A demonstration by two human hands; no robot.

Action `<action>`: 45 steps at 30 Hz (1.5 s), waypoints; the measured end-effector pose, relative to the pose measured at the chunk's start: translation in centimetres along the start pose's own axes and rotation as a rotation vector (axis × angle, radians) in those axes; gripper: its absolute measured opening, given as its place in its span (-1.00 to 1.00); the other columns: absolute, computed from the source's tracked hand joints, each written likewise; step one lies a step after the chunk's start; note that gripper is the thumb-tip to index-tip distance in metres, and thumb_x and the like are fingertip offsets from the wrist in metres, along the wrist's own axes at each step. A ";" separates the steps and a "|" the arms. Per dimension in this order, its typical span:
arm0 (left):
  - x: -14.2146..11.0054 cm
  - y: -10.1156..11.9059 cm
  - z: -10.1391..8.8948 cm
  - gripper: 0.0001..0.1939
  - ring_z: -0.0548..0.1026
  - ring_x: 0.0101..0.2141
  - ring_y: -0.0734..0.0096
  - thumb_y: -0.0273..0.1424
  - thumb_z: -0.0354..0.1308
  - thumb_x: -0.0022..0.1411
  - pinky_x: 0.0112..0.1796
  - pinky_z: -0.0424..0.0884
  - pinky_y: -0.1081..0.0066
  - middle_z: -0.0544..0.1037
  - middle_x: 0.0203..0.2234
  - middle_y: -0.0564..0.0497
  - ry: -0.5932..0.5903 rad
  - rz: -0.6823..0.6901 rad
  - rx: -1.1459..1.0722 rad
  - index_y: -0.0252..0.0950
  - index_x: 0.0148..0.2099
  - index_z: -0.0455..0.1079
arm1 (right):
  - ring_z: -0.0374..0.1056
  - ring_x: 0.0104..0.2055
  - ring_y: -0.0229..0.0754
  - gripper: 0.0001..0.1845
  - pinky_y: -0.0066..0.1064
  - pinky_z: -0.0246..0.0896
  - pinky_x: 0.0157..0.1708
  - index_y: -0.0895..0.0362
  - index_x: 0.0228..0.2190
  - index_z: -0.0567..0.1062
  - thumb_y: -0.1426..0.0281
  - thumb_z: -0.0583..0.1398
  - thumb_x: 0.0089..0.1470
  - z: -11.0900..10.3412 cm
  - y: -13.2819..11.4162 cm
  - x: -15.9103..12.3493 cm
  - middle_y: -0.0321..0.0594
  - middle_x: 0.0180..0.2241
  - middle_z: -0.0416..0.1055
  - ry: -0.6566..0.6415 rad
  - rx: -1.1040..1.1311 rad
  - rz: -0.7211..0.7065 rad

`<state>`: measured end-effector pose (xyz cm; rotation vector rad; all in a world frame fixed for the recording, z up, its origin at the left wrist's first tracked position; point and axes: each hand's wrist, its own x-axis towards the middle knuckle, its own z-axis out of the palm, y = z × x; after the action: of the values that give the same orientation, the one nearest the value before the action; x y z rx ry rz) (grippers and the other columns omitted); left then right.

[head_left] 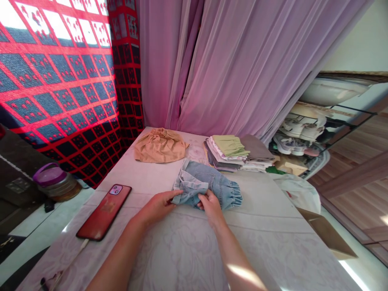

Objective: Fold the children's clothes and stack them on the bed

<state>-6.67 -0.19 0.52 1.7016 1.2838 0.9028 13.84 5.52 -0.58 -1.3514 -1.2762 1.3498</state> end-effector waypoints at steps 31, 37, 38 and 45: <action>0.3 4.3 2.4 -0.49 0.56 -0.21 0.26 -0.45 -0.06 0.22 -0.32 0.36 0.42 0.52 -0.09 -0.02 -0.056 -0.199 0.773 0.00 0.19 0.29 | 0.35 -0.43 -0.16 -0.87 -0.40 0.05 -0.45 0.01 -0.46 0.53 0.30 0.17 -0.01 -1.3 -5.0 2.2 -0.24 -0.49 0.50 0.051 -0.920 -0.232; 0.4 3.5 1.9 -0.70 0.53 -0.17 0.24 -0.32 -0.07 0.30 -0.27 0.36 0.39 0.56 -0.16 -0.02 0.010 -0.207 0.640 -0.12 -0.09 0.48 | 0.37 -0.49 -0.16 -0.77 -0.40 0.13 -0.45 0.05 -0.31 0.53 0.28 0.10 0.05 -4.5 -3.4 1.6 -0.29 -0.56 0.46 0.013 -0.806 -0.110; 0.4 3.1 1.8 -0.69 0.52 -0.16 0.24 -0.35 -0.07 0.29 -0.25 0.35 0.39 0.56 -0.15 -0.01 0.015 -0.194 0.616 -0.12 -0.08 0.48 | 0.39 -0.45 -0.16 -0.70 -0.38 0.18 -0.41 0.06 -0.24 0.52 0.23 0.08 0.09 -4.9 -3.5 1.3 -0.27 -0.50 0.47 -0.034 -0.757 -0.136; 0.3 2.2 1.4 -0.54 0.52 -0.12 0.26 -0.55 -0.08 0.19 -0.22 0.34 0.41 0.56 -0.08 0.05 -0.023 -0.174 0.564 -0.05 0.01 0.45 | 0.16 0.19 -0.05 -0.37 -0.25 0.12 0.08 -0.02 0.09 0.40 0.31 0.26 -0.08 -5.8 -6.8 0.6 -0.14 0.20 0.22 -0.515 -0.795 -0.439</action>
<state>-4.53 -0.51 1.95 1.9664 1.7533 0.4352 18.81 7.76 6.54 -1.1059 -2.4742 0.9202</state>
